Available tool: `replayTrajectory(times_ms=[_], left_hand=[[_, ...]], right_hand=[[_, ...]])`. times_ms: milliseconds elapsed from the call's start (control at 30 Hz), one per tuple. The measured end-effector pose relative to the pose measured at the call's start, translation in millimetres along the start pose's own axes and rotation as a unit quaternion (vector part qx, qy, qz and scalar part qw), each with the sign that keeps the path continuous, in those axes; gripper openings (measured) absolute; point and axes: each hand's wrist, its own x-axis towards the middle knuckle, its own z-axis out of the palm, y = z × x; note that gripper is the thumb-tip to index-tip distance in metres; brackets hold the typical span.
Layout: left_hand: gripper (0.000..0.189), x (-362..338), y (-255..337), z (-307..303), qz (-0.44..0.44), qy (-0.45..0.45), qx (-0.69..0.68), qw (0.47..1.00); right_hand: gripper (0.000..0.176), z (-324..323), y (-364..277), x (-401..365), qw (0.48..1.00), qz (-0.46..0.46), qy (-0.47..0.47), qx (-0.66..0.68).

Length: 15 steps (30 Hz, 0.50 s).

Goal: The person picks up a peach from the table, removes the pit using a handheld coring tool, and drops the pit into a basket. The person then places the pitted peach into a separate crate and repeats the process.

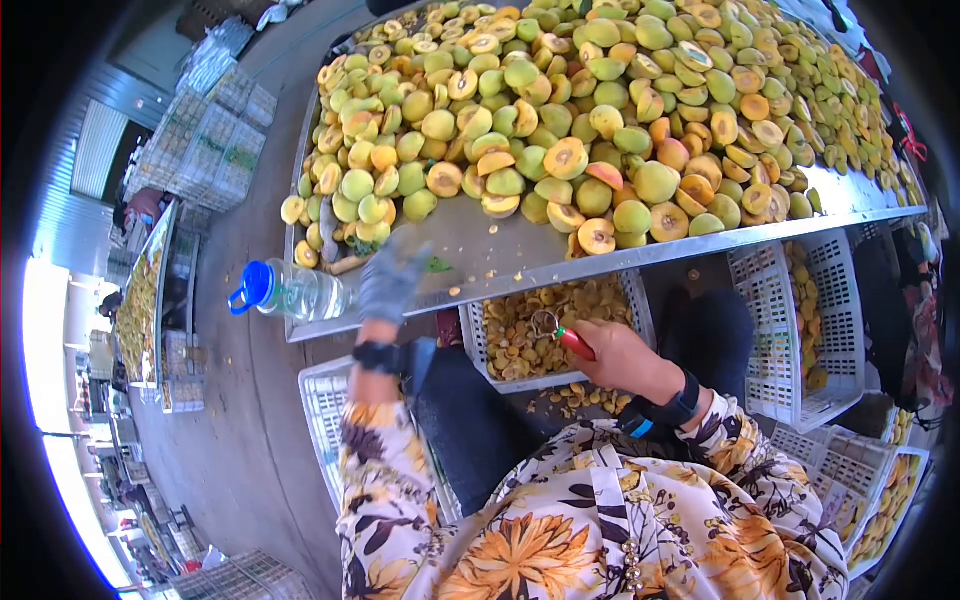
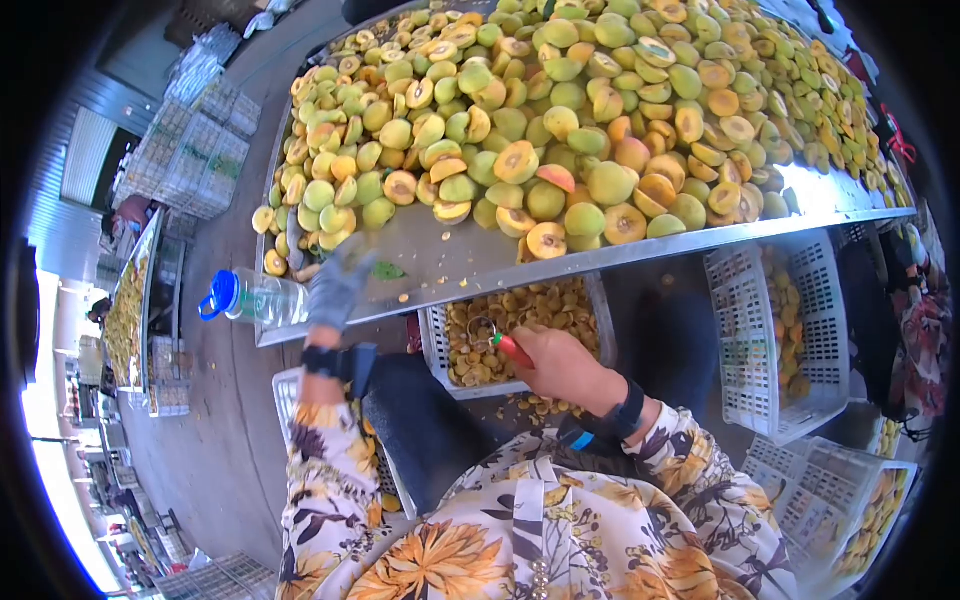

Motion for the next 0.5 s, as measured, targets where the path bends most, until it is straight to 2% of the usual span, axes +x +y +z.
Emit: replayTrajectory(times_ms=[33, 100, 133, 167, 200, 233, 267, 300, 367, 400, 433, 467, 500], left_hand=[[0.054, 25, 28, 14, -0.012, 0.009, 0.034, 0.999], [0.058, 65, 56, 47, -0.082, -0.035, 0.007, 0.996], [0.061, 87, 54, 70, -0.089, -0.068, 0.018, 0.994], [0.064, 103, 49, 97, -0.096, -0.101, 0.028, 0.99], [0.064, 114, 32, 135, -0.11, -0.077, 0.008, 0.991], [0.062, 110, 60, 128, -0.212, -0.084, -0.144, 0.963], [0.06, 102, 83, 117, -0.308, -0.09, -0.289, 0.902], [0.06, 99, 81, 120, -0.305, -0.095, -0.287, 0.903], [0.05, 91, 69, 119, -0.254, -0.057, -0.453, 0.853], [0.05, 86, 64, 112, -0.255, -0.058, -0.448, 0.855], [0.053, 80, 61, 101, -0.243, -0.113, -0.505, 0.821], [0.056, 72, 59, 93, -0.23, -0.168, -0.558, 0.78], [0.056, 57, 70, 82, -0.234, -0.171, -0.553, 0.781]], right_hand=[[0.018, -4, -3, -1, 1.0, -0.003, 0.015, 0.006], [0.018, -16, -8, -8, 1.0, 0.026, 0.007, 0.016], [0.019, -21, -8, -13, 0.998, 0.055, -0.011, 0.027], [0.018, -23, -8, -18, 0.998, 0.047, 0.017, 0.039], [0.018, -26, -8, -22, 0.998, 0.049, 0.025, 0.036], [0.017, -29, -8, -26, 0.996, 0.071, 0.025, 0.042], [0.016, -30, -6, -29, 0.994, 0.094, 0.025, 0.05], [0.013, -30, -5, -31, 0.995, 0.082, 0.042, 0.042], [0.015, -27, 0, -31, 0.991, 0.105, 0.06, 0.06], [0.018, -26, 3, -27, 0.987, 0.122, 0.074, 0.076], [0.018, -27, 1, -20, 0.986, 0.122, 0.075, 0.081], [0.027, -28, -2, -9, 0.979, 0.143, 0.107, 0.1], [0.036, -28, -5, 0, 0.969, 0.165, 0.139, 0.119]])
